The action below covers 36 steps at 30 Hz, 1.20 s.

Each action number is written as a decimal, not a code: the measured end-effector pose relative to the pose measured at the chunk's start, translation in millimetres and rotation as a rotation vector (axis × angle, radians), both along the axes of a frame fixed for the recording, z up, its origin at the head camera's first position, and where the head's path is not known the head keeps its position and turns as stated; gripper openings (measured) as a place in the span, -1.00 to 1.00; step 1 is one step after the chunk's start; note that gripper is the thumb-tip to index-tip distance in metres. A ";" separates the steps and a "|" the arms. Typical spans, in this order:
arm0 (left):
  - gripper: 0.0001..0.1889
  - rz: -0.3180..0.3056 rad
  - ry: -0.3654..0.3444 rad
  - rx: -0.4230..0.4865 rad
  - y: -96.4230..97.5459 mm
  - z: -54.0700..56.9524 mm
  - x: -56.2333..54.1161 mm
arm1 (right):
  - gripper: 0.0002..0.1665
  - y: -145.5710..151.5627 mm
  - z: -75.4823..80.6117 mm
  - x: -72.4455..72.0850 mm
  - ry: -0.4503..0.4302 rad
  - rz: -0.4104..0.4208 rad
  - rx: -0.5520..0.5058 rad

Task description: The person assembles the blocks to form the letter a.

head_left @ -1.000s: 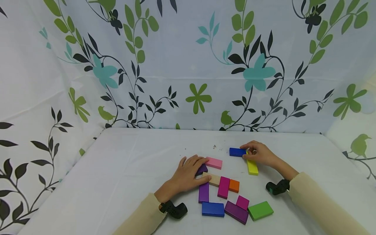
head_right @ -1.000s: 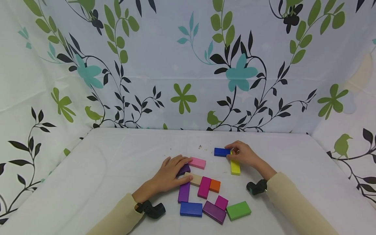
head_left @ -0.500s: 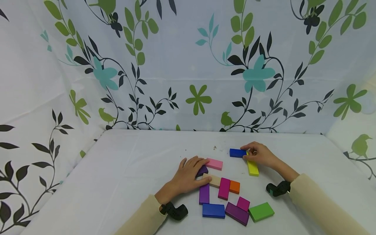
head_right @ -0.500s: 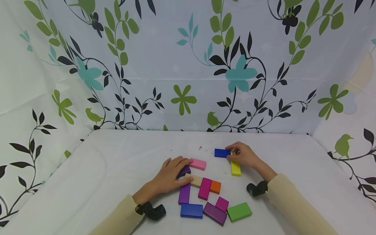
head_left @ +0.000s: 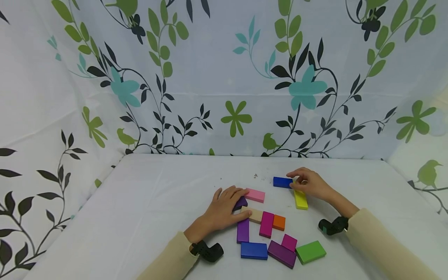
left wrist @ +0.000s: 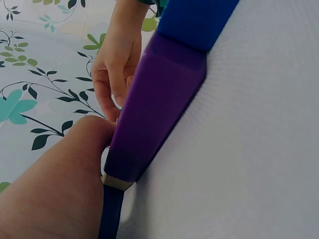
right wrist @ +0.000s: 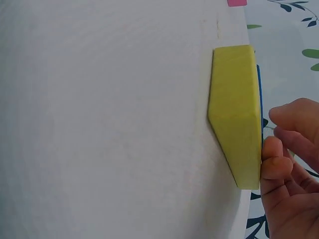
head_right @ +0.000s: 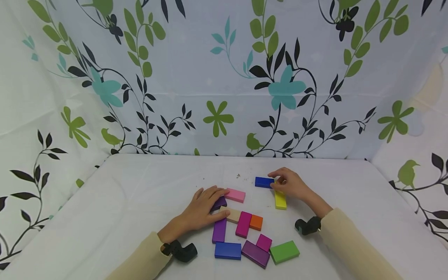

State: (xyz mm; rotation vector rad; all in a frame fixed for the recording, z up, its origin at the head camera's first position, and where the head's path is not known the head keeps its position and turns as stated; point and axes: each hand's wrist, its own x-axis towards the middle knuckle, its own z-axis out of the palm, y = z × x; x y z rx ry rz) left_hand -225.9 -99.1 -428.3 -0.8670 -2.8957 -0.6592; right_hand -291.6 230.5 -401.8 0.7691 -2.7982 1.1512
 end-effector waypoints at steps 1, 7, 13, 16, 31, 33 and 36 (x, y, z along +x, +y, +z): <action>-0.29 0.000 0.002 0.000 -0.2 0.2 0.1 | -0.62 0.0 0.1 0.2 0.003 0.001 -0.007; -0.29 -0.002 0.010 0.005 -1.0 1.7 0.0 | -0.65 -2.5 1.5 1.9 0.020 -0.003 -0.021; -0.30 -0.006 0.019 0.012 -2.6 1.9 -0.4 | -0.69 -8.7 6.4 4.9 0.057 0.061 -0.042; -0.29 -0.006 0.017 0.012 -3.3 1.4 -0.5 | -0.71 -13.6 8.5 7.5 0.074 0.095 -0.048; -0.29 -0.001 -0.012 0.007 -1.6 0.9 1.4 | -0.71 -37.7 10.4 14.8 -0.033 0.297 -0.033; -0.29 0.000 -0.015 0.005 -1.3 1.9 1.8 | -0.69 -40.9 10.9 15.1 -0.060 0.317 -0.014; -0.29 0.000 -0.012 0.001 -1.0 2.9 1.9 | -0.67 -46.5 12.6 17.3 -0.084 0.326 0.023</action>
